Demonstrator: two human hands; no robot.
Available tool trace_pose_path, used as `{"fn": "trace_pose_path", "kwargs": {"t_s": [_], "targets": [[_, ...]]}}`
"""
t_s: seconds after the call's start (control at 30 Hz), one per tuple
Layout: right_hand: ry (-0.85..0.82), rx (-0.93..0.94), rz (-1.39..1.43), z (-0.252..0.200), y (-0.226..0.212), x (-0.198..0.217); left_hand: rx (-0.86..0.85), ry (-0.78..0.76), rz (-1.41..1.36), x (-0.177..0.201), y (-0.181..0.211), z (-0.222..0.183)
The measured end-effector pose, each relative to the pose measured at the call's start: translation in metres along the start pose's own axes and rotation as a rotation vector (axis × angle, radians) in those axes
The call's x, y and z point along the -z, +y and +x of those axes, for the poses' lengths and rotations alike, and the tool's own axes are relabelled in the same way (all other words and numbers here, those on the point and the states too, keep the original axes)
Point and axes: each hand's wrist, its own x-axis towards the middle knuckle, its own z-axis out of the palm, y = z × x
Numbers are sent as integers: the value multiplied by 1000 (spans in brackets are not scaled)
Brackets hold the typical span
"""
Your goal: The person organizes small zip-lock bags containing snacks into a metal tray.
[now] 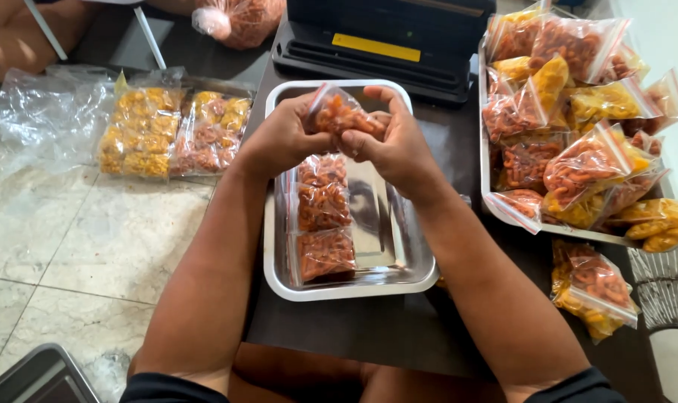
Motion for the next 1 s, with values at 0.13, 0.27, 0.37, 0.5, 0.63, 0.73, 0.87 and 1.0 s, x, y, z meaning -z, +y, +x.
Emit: {"fn": "trace_pose_path", "kwargs": {"t_s": [0.13, 0.27, 0.37, 0.5, 0.63, 0.73, 0.87, 1.0], "targets": [[50, 65, 46, 1, -5, -1, 18, -48, 70, 3, -6, 3], [87, 77, 1, 0, -8, -3, -39, -106, 73, 11, -18, 6], [31, 123, -14, 1, -6, -1, -35, -35, 54, 9, -17, 9], [10, 59, -18, 0, -3, 0, 4, 21, -96, 6, -18, 9], [78, -26, -70, 0, -7, -3, -71, -28, -52, 6, -19, 8], [140, 87, -73, 4, 6, 3, 5, 2, 20, 0, -3, 6], [178, 0, 27, 7, 0, 2, -33, 28, 107, 7, -18, 14], [89, 25, 18, 3, 4, -1, -46, 92, 29, 7, -18, 6]]}}
